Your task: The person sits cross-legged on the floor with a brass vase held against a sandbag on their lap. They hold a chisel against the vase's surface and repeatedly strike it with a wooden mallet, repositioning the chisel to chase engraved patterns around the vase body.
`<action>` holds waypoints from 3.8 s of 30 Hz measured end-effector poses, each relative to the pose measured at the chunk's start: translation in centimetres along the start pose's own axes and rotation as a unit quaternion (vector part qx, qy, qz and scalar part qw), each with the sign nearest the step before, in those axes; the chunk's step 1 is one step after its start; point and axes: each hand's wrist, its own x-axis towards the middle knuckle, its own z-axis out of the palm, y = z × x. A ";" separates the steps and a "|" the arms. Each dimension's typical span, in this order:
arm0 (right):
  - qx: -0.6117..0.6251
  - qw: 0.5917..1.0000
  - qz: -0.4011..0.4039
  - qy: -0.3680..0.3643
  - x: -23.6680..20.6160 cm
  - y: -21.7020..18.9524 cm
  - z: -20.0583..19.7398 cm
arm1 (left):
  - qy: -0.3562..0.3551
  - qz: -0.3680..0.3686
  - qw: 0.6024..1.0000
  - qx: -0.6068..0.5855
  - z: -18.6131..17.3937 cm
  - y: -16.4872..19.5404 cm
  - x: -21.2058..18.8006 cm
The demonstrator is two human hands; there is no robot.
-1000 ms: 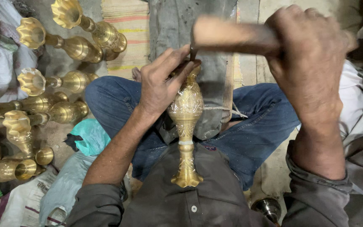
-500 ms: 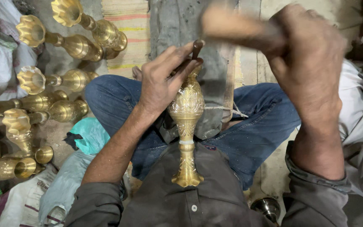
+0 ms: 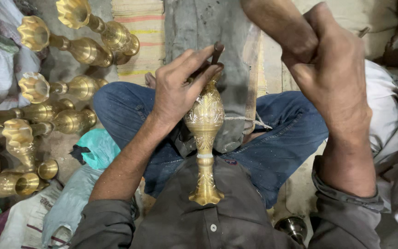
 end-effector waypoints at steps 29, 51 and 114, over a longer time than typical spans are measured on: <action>-0.021 0.999 -0.036 -0.014 0.8 0.1 0.2 | 0.012 0.012 1.000 0.022 -0.1 0.1 0.2; -0.062 0.997 -0.040 0.002 0.0 0.7 0.2 | 0.008 0.011 1.000 -0.002 -0.3 0.4 0.0; 0.053 0.998 0.017 0.013 -0.1 -0.5 1.5 | -0.040 0.016 0.999 0.014 -1.3 0.6 0.9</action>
